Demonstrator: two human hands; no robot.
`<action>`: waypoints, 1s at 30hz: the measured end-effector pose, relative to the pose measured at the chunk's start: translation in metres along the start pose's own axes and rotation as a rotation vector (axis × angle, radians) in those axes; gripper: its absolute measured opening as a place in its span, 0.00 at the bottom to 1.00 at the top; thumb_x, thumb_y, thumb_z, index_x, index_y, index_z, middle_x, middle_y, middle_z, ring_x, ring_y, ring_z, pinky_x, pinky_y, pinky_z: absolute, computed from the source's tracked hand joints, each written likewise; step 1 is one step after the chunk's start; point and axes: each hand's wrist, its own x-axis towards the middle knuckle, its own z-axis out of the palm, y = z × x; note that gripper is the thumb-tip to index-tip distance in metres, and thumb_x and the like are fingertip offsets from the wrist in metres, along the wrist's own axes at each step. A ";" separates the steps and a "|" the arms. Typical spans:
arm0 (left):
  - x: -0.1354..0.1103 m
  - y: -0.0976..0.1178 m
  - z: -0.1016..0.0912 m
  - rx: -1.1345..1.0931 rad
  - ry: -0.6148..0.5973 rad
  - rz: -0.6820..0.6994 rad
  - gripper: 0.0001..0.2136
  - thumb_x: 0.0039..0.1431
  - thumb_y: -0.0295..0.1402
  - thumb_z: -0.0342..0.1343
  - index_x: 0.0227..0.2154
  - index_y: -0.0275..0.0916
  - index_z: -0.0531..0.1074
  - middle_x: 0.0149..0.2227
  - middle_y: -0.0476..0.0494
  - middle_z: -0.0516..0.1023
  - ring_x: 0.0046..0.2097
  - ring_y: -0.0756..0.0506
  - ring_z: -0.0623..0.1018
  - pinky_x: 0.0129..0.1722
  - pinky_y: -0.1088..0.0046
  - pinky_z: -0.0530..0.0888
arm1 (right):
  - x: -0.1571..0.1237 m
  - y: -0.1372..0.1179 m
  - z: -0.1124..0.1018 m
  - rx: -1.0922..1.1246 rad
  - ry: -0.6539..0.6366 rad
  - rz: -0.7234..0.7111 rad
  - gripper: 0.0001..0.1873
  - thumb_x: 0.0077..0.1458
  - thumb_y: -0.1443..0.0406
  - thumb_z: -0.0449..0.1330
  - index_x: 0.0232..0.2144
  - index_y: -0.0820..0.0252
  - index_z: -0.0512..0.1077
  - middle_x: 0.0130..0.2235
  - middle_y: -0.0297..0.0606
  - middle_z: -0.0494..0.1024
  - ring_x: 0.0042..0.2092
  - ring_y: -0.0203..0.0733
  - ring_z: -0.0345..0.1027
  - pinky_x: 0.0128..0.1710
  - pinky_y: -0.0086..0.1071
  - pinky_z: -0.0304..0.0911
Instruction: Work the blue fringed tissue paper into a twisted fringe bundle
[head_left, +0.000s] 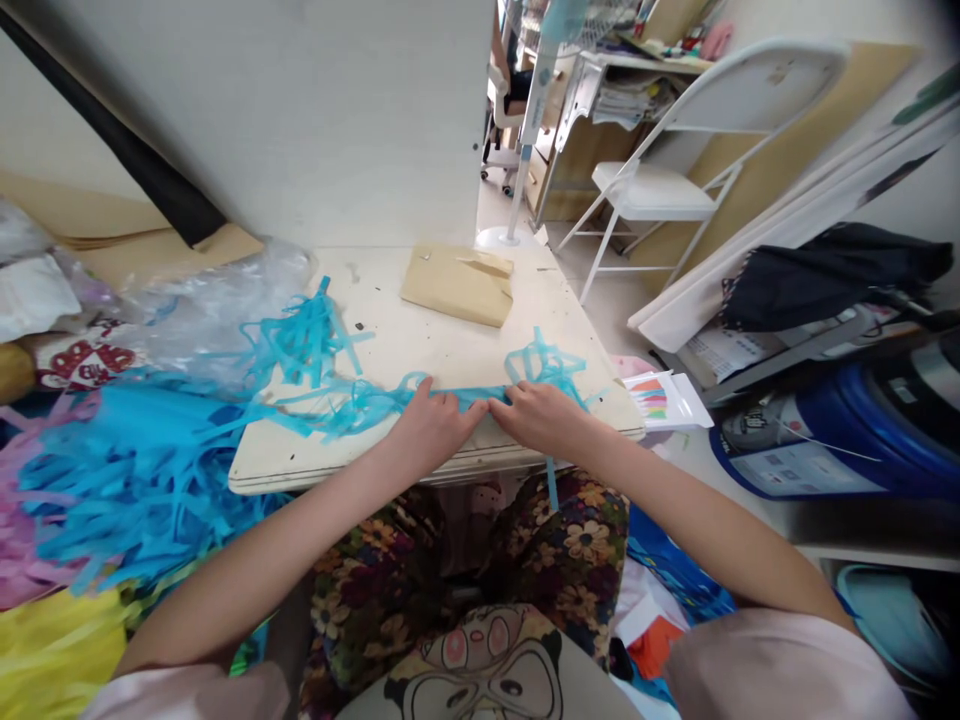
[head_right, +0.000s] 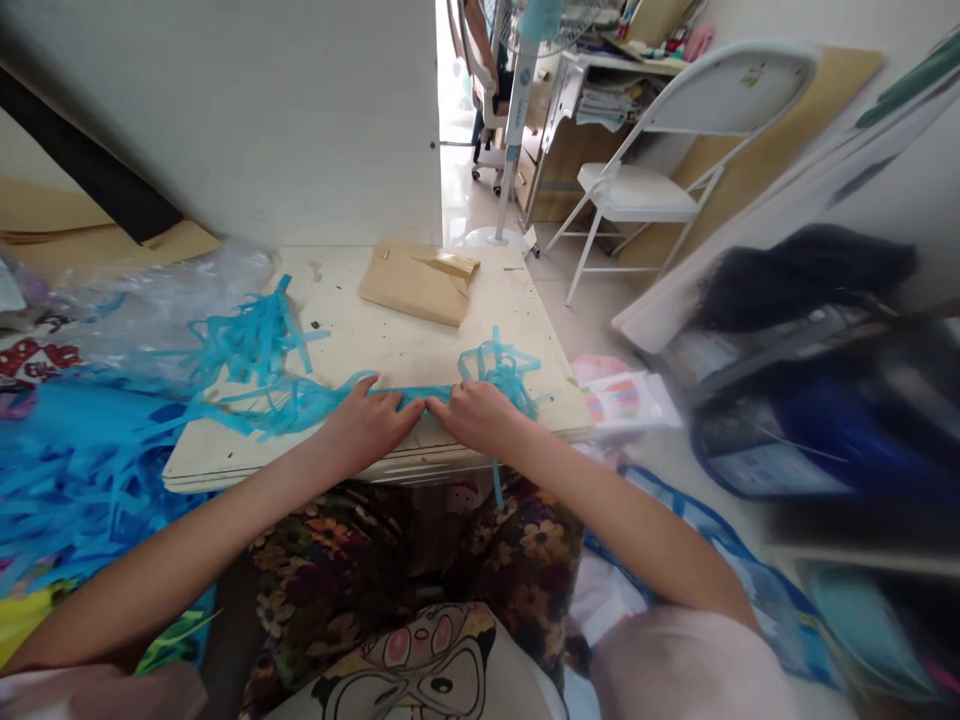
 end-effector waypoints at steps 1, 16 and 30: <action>0.000 0.000 0.000 -0.001 -0.005 0.000 0.10 0.51 0.24 0.40 0.33 0.38 0.65 0.21 0.43 0.71 0.26 0.45 0.73 0.38 0.60 0.64 | 0.000 0.000 0.000 -0.004 0.003 -0.004 0.10 0.51 0.71 0.44 0.34 0.63 0.63 0.28 0.43 0.71 0.31 0.43 0.65 0.24 0.28 0.49; -0.017 0.006 -0.001 -0.112 -0.034 -0.049 0.17 0.53 0.38 0.43 0.40 0.31 0.64 0.41 0.31 0.70 0.44 0.40 0.69 0.46 0.57 0.60 | -0.012 -0.012 0.012 0.046 0.102 0.057 0.14 0.53 0.61 0.44 0.32 0.66 0.64 0.41 0.54 0.68 0.39 0.48 0.64 0.35 0.36 0.56; -0.027 0.015 -0.006 -0.138 -0.087 -0.157 0.23 0.51 0.44 0.44 0.42 0.28 0.64 0.45 0.27 0.67 0.47 0.37 0.67 0.48 0.53 0.57 | -0.024 -0.025 0.017 0.112 0.178 0.119 0.19 0.50 0.57 0.48 0.38 0.66 0.64 0.47 0.60 0.64 0.49 0.53 0.58 0.46 0.45 0.50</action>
